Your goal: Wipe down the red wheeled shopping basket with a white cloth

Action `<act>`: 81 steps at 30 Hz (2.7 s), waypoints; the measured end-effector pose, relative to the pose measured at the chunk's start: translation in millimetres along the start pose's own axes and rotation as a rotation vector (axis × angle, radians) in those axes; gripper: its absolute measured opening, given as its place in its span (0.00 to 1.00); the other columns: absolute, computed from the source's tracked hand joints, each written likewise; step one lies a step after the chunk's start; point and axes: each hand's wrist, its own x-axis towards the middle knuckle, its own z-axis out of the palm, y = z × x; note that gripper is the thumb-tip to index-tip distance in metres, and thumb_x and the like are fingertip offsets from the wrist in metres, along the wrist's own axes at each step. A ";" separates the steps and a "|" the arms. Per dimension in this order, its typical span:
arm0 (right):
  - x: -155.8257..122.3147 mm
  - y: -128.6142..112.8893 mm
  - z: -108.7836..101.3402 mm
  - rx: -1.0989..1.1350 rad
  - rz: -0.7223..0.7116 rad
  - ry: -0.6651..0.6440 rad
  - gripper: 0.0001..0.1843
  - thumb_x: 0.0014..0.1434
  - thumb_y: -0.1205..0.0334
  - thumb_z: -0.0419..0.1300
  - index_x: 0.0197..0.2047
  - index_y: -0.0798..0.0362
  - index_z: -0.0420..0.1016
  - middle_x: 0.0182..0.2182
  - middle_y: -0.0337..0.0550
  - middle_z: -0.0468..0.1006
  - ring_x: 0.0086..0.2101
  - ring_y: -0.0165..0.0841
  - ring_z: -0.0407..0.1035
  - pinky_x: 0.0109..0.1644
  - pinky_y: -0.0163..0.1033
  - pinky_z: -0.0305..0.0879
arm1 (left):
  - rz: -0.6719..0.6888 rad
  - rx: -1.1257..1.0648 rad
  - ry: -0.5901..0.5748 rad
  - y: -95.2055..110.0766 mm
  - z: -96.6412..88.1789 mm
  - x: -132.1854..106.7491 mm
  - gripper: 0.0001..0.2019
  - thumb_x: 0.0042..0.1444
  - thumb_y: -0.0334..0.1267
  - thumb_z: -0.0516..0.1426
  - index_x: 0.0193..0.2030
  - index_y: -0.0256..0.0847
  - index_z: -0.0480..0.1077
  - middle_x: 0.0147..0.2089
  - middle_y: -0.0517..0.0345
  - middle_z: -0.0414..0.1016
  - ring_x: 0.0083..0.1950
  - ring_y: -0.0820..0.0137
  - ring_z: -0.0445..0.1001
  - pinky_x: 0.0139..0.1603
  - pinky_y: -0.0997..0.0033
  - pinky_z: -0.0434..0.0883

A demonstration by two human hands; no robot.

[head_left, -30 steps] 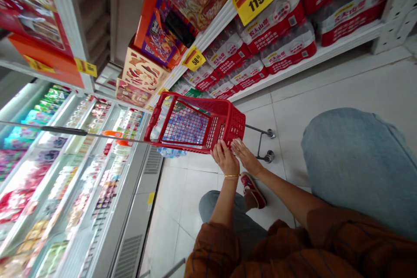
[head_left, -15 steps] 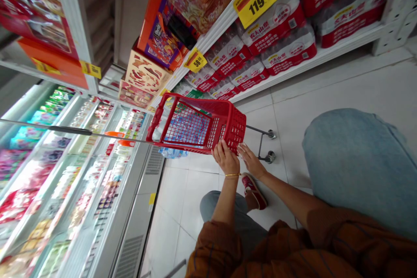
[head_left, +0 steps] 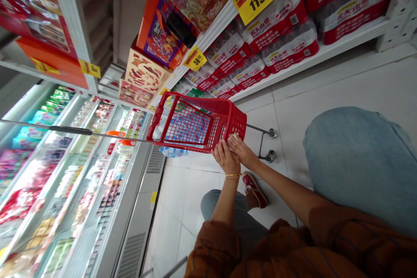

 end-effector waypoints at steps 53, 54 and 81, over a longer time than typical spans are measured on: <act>27.5 -16.1 -21.3 0.029 -0.032 0.044 0.33 0.68 0.67 0.45 0.70 0.43 0.33 0.69 0.43 0.44 0.68 0.40 0.32 0.69 0.58 0.49 | 0.052 0.054 -0.227 19.4 -24.0 30.8 0.26 0.58 0.31 0.47 0.63 0.27 0.60 0.63 0.40 0.65 0.62 0.60 0.65 0.63 0.60 0.61; 26.0 -14.9 -19.2 0.028 -0.031 0.046 0.33 0.68 0.67 0.45 0.70 0.44 0.33 0.69 0.44 0.45 0.68 0.40 0.32 0.69 0.58 0.49 | 0.059 0.056 -0.221 17.7 -23.7 29.6 0.25 0.58 0.31 0.47 0.63 0.27 0.60 0.63 0.40 0.65 0.62 0.60 0.65 0.63 0.60 0.61; -33.5 15.8 13.8 0.038 0.002 0.036 0.32 0.65 0.76 0.42 0.69 0.47 0.42 0.67 0.45 0.52 0.67 0.36 0.38 0.68 0.56 0.51 | 0.051 0.243 -0.197 -6.0 0.6 0.6 0.22 0.66 0.30 0.42 0.65 0.32 0.58 0.66 0.37 0.59 0.70 0.57 0.50 0.68 0.47 0.51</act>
